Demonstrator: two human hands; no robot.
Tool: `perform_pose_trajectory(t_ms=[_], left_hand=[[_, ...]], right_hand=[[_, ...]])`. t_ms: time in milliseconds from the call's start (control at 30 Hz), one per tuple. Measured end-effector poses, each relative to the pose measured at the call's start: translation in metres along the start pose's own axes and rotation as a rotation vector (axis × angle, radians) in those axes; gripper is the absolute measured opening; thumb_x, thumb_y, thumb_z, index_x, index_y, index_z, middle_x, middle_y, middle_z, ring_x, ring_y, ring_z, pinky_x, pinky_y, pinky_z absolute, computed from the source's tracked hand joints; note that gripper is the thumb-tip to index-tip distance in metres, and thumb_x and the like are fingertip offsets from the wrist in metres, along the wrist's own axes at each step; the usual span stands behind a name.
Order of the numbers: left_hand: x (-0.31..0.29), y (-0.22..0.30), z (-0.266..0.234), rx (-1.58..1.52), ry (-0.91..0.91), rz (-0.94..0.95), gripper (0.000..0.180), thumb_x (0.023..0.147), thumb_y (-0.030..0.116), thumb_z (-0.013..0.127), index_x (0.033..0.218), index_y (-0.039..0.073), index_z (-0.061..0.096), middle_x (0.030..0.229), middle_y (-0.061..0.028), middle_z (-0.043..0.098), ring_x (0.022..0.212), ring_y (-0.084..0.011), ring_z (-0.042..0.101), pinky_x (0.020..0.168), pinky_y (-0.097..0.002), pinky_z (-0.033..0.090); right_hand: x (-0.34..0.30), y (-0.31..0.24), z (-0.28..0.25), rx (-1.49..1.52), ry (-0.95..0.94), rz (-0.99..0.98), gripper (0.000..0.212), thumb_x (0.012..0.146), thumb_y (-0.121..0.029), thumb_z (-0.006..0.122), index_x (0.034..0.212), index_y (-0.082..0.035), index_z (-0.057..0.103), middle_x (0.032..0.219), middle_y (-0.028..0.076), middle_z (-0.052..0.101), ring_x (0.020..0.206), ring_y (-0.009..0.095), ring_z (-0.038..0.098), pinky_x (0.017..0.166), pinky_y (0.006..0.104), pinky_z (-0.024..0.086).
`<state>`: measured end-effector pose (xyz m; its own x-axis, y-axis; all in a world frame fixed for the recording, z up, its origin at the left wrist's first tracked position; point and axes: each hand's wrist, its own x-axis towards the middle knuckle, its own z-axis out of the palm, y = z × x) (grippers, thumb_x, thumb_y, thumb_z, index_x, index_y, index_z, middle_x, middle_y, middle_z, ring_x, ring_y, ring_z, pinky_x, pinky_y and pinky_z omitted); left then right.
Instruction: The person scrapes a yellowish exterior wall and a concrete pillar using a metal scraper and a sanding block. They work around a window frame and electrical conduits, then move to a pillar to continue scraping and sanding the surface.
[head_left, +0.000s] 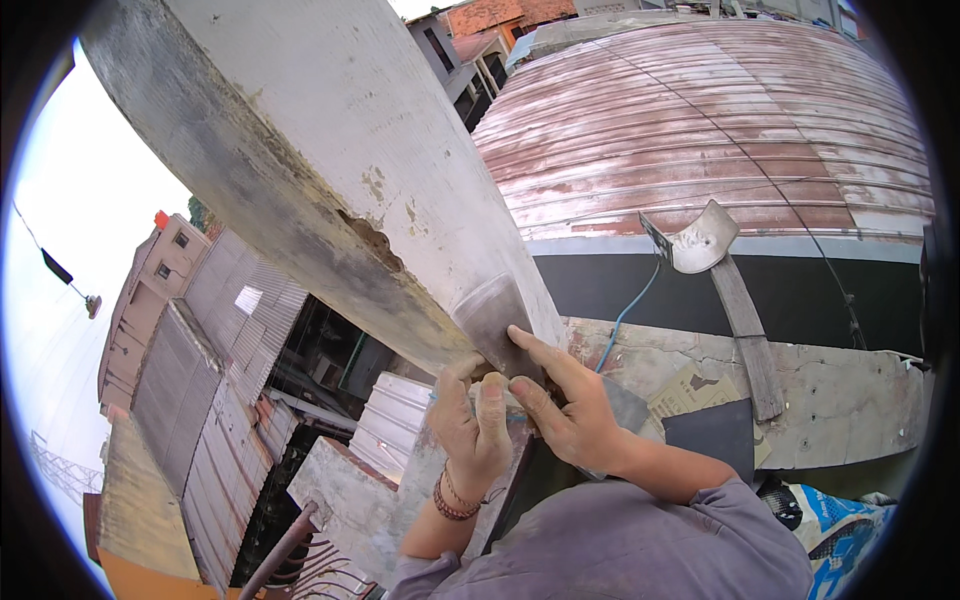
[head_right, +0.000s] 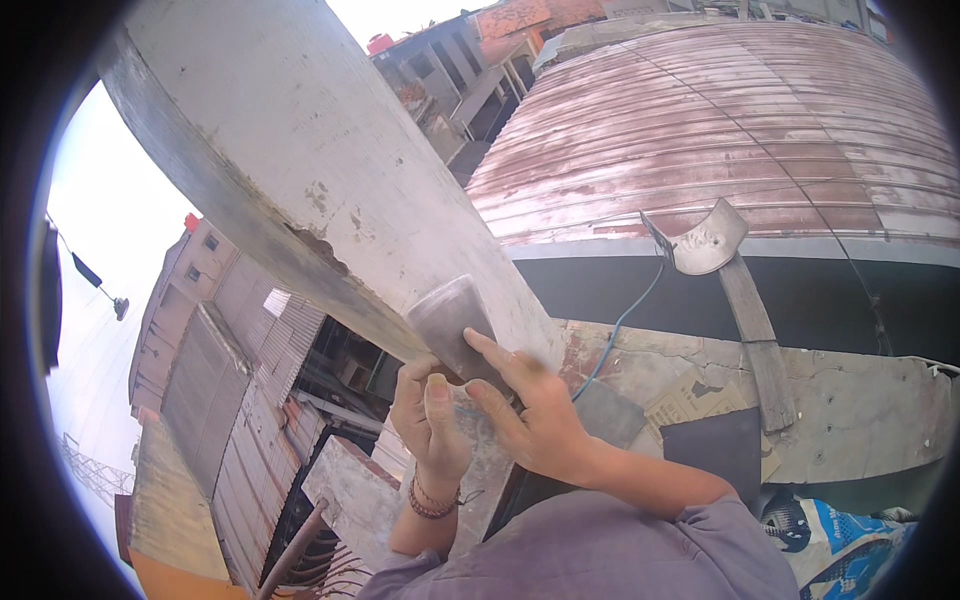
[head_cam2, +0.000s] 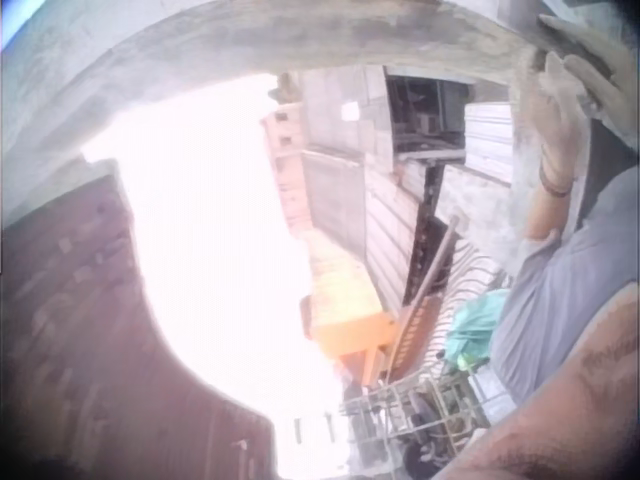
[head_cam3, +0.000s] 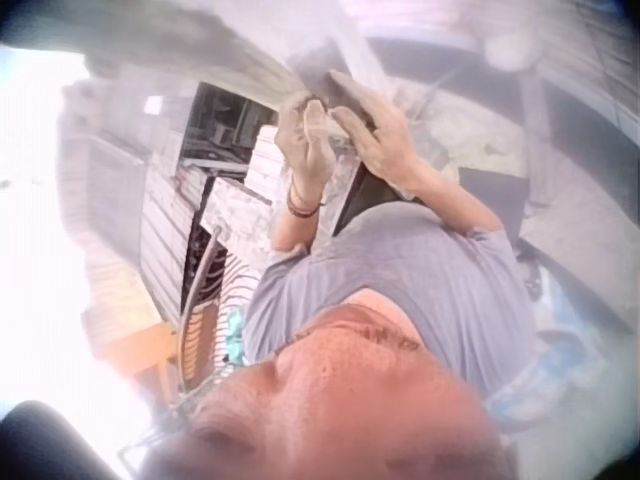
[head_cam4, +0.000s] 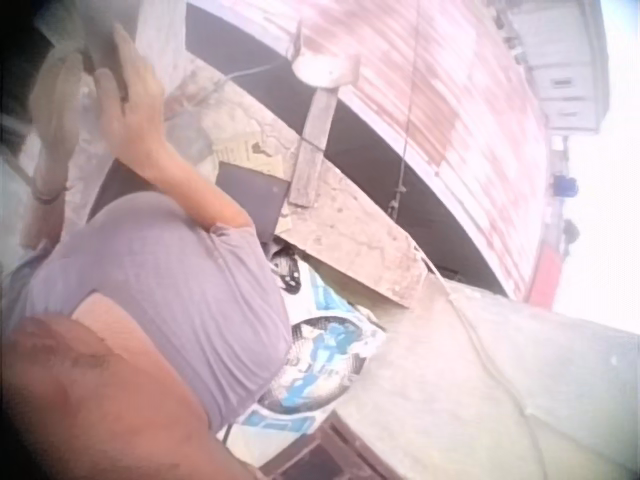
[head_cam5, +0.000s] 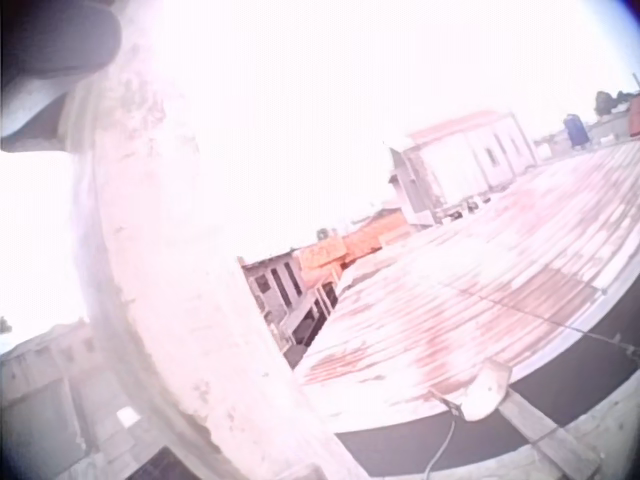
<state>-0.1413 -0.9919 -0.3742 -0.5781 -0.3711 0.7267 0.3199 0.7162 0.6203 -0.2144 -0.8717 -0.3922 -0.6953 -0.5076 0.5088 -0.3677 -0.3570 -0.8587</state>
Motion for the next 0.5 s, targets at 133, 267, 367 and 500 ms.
perform_pose_trajectory(t_ms=[133, 267, 367, 500], left_hand=[[0.005, 0.007, 0.005, -0.013, 0.052, -0.169, 0.016, 0.096, 0.014, 0.064, 0.093, -0.001, 0.060, 0.073, -0.0085, 0.061, 0.064, -0.0133, 0.057, 0.059, -0.0280, 0.045], [0.006, 0.008, 0.005, 0.036, 0.081, -0.155, 0.016, 0.095, 0.012, 0.065, 0.086, 0.000, 0.057, 0.064, -0.0062, 0.056, 0.056, -0.0108, 0.050, 0.052, -0.0269, 0.043], [0.005, 0.007, 0.003, 0.087, 0.080, -0.093, 0.016, 0.094, 0.010, 0.066, 0.085, 0.001, 0.057, 0.064, -0.0062, 0.056, 0.055, -0.0110, 0.050, 0.051, -0.0270, 0.042], [0.001, 0.008, 0.004, 0.116, 0.059, 0.039, 0.014, 0.092, 0.009, 0.066, 0.085, 0.000, 0.058, 0.066, -0.0067, 0.058, 0.059, -0.0130, 0.056, 0.053, -0.0282, 0.044]], right_hand=[[-0.010, -0.003, 0.001, 0.032, -0.023, 0.045, 0.057, 0.096, -0.015, 0.065, 0.146, 0.001, 0.043, 0.104, 0.021, 0.064, 0.088, 0.023, 0.063, 0.078, 0.0325, 0.049], [-0.015, -0.005, -0.005, 0.085, -0.156, 0.216, 0.060, 0.096, -0.016, 0.065, 0.148, 0.001, 0.040, 0.116, 0.024, 0.063, 0.102, 0.026, 0.064, 0.089, 0.0340, 0.049], [-0.016, -0.002, -0.006, 0.054, -0.147, 0.034, 0.061, 0.097, -0.014, 0.064, 0.149, 0.003, 0.037, 0.111, 0.018, 0.062, 0.091, 0.018, 0.061, 0.081, 0.0288, 0.049], [-0.018, 0.002, -0.009, -0.035, -0.126, -0.064, 0.063, 0.096, -0.013, 0.065, 0.150, 0.003, 0.036, 0.110, 0.017, 0.063, 0.092, 0.016, 0.060, 0.083, 0.0279, 0.049]])
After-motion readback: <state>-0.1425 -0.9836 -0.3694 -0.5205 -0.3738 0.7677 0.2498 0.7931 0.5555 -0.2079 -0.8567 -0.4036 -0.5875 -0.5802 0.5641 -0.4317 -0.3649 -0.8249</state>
